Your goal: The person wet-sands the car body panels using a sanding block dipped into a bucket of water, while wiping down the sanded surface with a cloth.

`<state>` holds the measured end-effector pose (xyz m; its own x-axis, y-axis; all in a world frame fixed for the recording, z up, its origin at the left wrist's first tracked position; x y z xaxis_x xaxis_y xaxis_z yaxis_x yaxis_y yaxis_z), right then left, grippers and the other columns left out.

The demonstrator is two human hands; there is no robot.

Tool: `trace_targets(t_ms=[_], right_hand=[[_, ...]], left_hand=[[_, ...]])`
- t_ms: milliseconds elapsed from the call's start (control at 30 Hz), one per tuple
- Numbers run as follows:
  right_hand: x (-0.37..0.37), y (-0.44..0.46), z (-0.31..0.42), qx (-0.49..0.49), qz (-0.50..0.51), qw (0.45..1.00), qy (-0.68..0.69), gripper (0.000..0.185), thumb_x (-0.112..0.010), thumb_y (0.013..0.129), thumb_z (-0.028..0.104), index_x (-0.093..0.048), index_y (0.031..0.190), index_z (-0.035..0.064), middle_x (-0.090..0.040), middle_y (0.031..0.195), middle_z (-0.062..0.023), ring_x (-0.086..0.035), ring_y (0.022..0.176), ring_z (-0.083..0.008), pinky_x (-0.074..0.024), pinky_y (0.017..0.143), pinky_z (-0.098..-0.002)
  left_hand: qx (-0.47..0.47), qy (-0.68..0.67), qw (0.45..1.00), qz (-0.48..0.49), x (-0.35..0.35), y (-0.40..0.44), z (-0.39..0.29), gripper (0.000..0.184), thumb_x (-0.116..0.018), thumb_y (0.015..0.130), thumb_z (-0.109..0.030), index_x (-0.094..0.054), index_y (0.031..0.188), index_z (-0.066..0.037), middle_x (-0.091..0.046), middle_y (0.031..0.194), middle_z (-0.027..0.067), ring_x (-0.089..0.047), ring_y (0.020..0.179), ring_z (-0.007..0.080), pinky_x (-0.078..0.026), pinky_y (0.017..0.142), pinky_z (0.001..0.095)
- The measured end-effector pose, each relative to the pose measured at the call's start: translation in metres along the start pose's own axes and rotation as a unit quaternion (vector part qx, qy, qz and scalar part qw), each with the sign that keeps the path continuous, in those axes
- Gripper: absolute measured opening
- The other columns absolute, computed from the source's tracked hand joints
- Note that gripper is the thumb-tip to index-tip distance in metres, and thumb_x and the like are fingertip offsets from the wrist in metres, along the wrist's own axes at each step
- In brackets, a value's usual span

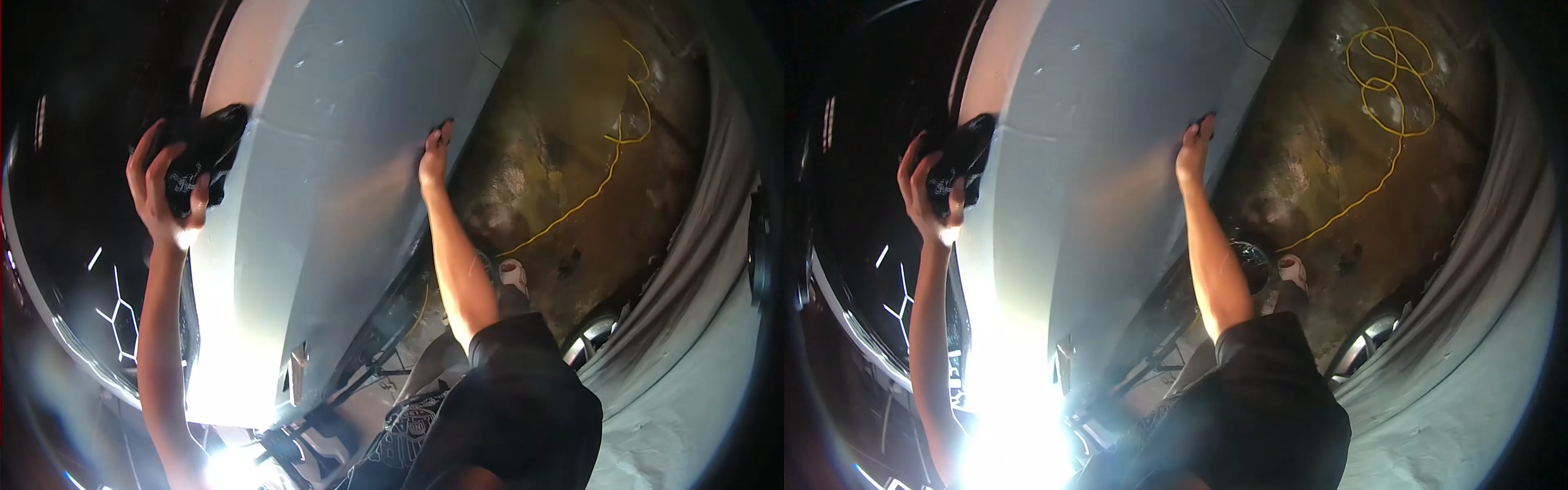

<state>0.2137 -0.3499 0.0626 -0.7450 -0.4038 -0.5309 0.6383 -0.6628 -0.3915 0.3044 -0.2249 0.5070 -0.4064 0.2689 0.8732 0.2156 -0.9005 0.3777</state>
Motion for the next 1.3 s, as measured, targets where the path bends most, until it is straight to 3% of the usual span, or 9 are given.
trace_targets(t_ms=[167, 267, 367, 500, 700, 967, 1167, 1233, 1300], right_hand=[[-0.054, -0.258, -0.021, -0.009, -0.036, 0.996, -0.077, 0.070, -0.040, 0.107, 0.036, -0.007, 0.157, -0.0004, 0.001, 0.167, -0.0108, 0.002, 0.153, -0.0221, -0.0066, 0.123, -0.0375], [-0.024, -0.309, -0.051, -0.126, -0.036, 0.991, 0.006, 0.065, -0.042, 0.106, 0.041, -0.025, 0.151, -0.0019, -0.025, 0.160, -0.0151, -0.021, 0.148, -0.0274, -0.0174, 0.121, -0.0374], [0.049, -0.219, -0.022, -0.242, -0.171, 0.948, 0.116, 0.051, -0.049, 0.103, 0.043, -0.043, 0.128, -0.0021, -0.052, 0.120, -0.0139, -0.055, 0.101, -0.0278, -0.0492, 0.089, -0.0422], [0.099, -0.122, 0.122, -0.017, -0.164, 0.985, 0.045, 0.037, -0.064, 0.098, 0.022, -0.054, 0.122, -0.0051, -0.061, 0.110, -0.0147, -0.065, 0.090, -0.0226, -0.0634, 0.077, -0.0379], [0.116, -0.149, 0.204, 0.090, -0.110, 0.988, -0.054, 0.029, -0.070, 0.089, 0.006, -0.056, 0.114, 0.0002, -0.061, 0.105, -0.0060, -0.063, 0.091, -0.0165, -0.0618, 0.080, -0.0380], [0.094, -0.202, 0.174, 0.025, -0.155, 0.987, -0.031, 0.040, -0.054, 0.085, 0.001, -0.055, 0.125, 0.0006, -0.054, 0.122, -0.0081, -0.055, 0.106, -0.0184, -0.0512, 0.092, -0.0389], [-0.031, -0.137, 0.219, 0.341, -0.051, 0.882, -0.322, 0.044, -0.047, 0.096, 0.000, -0.047, 0.139, -0.0052, -0.047, 0.143, -0.0222, -0.052, 0.129, -0.0298, -0.0422, 0.106, -0.0349], [-0.101, -0.125, 0.190, 0.274, 0.048, 0.952, -0.131, 0.049, -0.045, 0.099, 0.003, -0.036, 0.147, -0.0032, -0.042, 0.149, -0.0194, -0.048, 0.132, -0.0255, -0.0399, 0.107, -0.0321], [-0.150, -0.205, 0.173, 0.363, 0.048, 0.854, -0.369, 0.057, -0.041, 0.102, 0.021, -0.026, 0.152, -0.0025, -0.024, 0.158, -0.0229, -0.030, 0.144, -0.0347, -0.0247, 0.114, -0.0498]], left_hand=[[0.009, -0.001, 1.000, -0.004, 0.002, 0.001, 0.001, 0.043, -0.074, 0.075, -0.025, -0.065, 0.113, -0.008, -0.057, 0.135, 0.0185, -0.056, 0.120, 0.0364, -0.043, 0.102, 0.0476], [-0.006, -0.006, 1.000, -0.011, 0.003, 0.005, 0.000, 0.051, -0.079, 0.075, -0.040, -0.066, 0.113, -0.009, -0.058, 0.135, 0.0163, -0.057, 0.119, 0.0361, -0.043, 0.102, 0.0485], [-0.022, 0.017, 1.000, 0.004, 0.010, 0.013, -0.005, 0.066, -0.082, 0.069, -0.051, -0.064, 0.116, -0.008, -0.054, 0.140, 0.0165, -0.055, 0.122, 0.0377, -0.043, 0.104, 0.0486], [-0.027, 0.020, 0.999, 0.002, 0.014, 0.028, -0.014, 0.062, -0.085, 0.065, -0.050, -0.063, 0.107, -0.009, -0.053, 0.142, 0.0115, -0.052, 0.126, 0.0366, -0.040, 0.106, 0.0508], [-0.018, 0.026, 0.998, -0.063, -0.012, 0.052, -0.029, 0.030, -0.083, 0.069, -0.025, -0.064, 0.089, -0.012, -0.065, 0.111, 0.0006, -0.059, 0.109, 0.0273, -0.047, 0.092, 0.0428], [-0.113, -0.020, 0.969, 0.218, 0.022, -0.087, -0.119, 0.011, -0.067, 0.076, -0.016, -0.067, 0.087, -0.020, -0.060, 0.095, -0.0007, -0.058, 0.093, 0.0211, -0.047, 0.083, 0.0386], [0.073, 0.081, 0.990, 0.086, 0.135, -0.116, -0.011, 0.024, -0.078, 0.062, -0.011, -0.061, 0.079, -0.012, -0.062, 0.097, 0.0027, -0.060, 0.098, 0.0268, -0.048, 0.082, 0.0422], [0.032, 0.113, 0.992, 0.045, 0.139, -0.111, -0.004, 0.024, -0.079, 0.063, -0.011, -0.062, 0.079, -0.012, -0.063, 0.100, 0.0024, -0.060, 0.101, 0.0275, -0.048, 0.085, 0.0428], [0.002, 0.146, 0.989, -0.010, 0.128, -0.110, -0.008, 0.025, -0.081, 0.063, -0.012, -0.063, 0.081, -0.013, -0.065, 0.108, 0.0015, -0.060, 0.108, 0.0294, -0.047, 0.092, 0.0440]])
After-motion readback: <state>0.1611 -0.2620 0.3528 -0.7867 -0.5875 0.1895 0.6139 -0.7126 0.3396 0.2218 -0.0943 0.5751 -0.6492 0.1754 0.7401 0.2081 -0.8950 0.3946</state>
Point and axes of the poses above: each hand's wrist, its own y-axis towards the middle knuckle, its own x-axis out of the back of the hand, z = x × y, the point moved 2 cm from there along y, towards the middle knuckle
